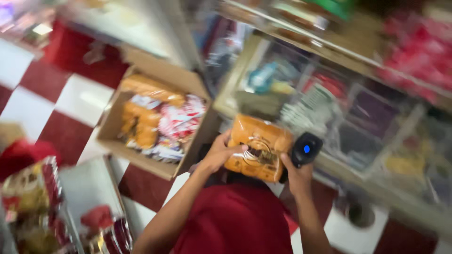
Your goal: The person repeatedly picks packaged bread and snack items from a cardboard box, scans them with a handheld barcode scanner, and places them onto wire shelves or into a freezer compartment. The process is repeated for multiple items of different brands and packaging colors.
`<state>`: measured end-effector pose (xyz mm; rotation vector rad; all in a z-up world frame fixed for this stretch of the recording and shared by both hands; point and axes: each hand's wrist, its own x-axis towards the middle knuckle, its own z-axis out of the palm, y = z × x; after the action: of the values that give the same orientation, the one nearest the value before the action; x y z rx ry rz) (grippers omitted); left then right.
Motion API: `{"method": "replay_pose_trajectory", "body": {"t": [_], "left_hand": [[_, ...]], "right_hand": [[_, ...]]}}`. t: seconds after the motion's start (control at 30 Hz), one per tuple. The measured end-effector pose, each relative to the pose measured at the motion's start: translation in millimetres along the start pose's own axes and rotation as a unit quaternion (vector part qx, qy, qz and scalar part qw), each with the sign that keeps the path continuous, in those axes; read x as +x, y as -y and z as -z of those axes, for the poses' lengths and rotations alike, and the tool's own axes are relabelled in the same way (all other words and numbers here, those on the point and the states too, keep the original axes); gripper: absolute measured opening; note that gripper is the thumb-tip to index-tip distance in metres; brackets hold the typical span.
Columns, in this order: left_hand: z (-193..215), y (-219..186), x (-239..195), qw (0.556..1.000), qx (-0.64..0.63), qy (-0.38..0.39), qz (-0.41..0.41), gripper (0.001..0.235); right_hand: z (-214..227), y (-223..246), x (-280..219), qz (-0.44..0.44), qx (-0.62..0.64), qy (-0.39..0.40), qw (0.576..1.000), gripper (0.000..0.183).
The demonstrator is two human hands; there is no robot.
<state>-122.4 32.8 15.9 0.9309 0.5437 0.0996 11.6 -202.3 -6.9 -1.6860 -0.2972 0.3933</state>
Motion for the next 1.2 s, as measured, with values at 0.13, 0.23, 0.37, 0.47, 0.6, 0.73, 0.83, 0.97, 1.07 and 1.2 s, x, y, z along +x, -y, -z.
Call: {"method": "replay_pose_trajectory", "body": {"t": [0.13,0.23,0.37,0.47,0.6,0.73,0.83,0.97,1.07,1.2], "left_hand": [[36,-7,-50,0.993,0.000,-0.083,-0.079,0.064],[64,-10,-102,0.976,0.043,-0.170,-0.130,0.067],[96,-7,-192,0.946,0.031,-0.265,-0.185,0.080],[114,4,-265,0.927,-0.048,-0.329,-0.174,0.088],[133,25,-346,0.864,-0.131,-0.400,-0.276,0.086],[160,48,-407,0.800,-0.163,-0.487,-0.312,0.086],[176,64,-449,0.734,-0.175,-0.579,-0.309,0.088],[191,89,-512,0.642,-0.142,-0.676,-0.332,0.087],[204,99,-562,0.575,-0.062,-0.724,-0.376,0.089],[207,112,-635,0.586,-0.078,-0.727,-0.350,0.111]], "right_hand": [[-54,16,1,-0.046,-0.011,0.107,0.993,0.034],[-106,34,-10,-0.026,-0.022,0.188,0.982,0.037],[-184,60,-31,-0.006,0.020,0.320,0.947,0.043],[-240,72,-62,-0.063,0.006,0.397,0.916,0.037],[-305,80,-116,-0.073,0.056,0.511,0.855,0.036],[-365,79,-168,0.007,-0.073,0.583,0.809,0.027],[-401,84,-217,-0.027,-0.138,0.635,0.760,0.028],[-438,96,-301,-0.003,-0.170,0.689,0.704,0.028],[-469,114,-370,0.042,-0.113,0.724,0.679,0.030],[-502,137,-452,0.083,-0.023,0.757,0.648,0.033]]}}
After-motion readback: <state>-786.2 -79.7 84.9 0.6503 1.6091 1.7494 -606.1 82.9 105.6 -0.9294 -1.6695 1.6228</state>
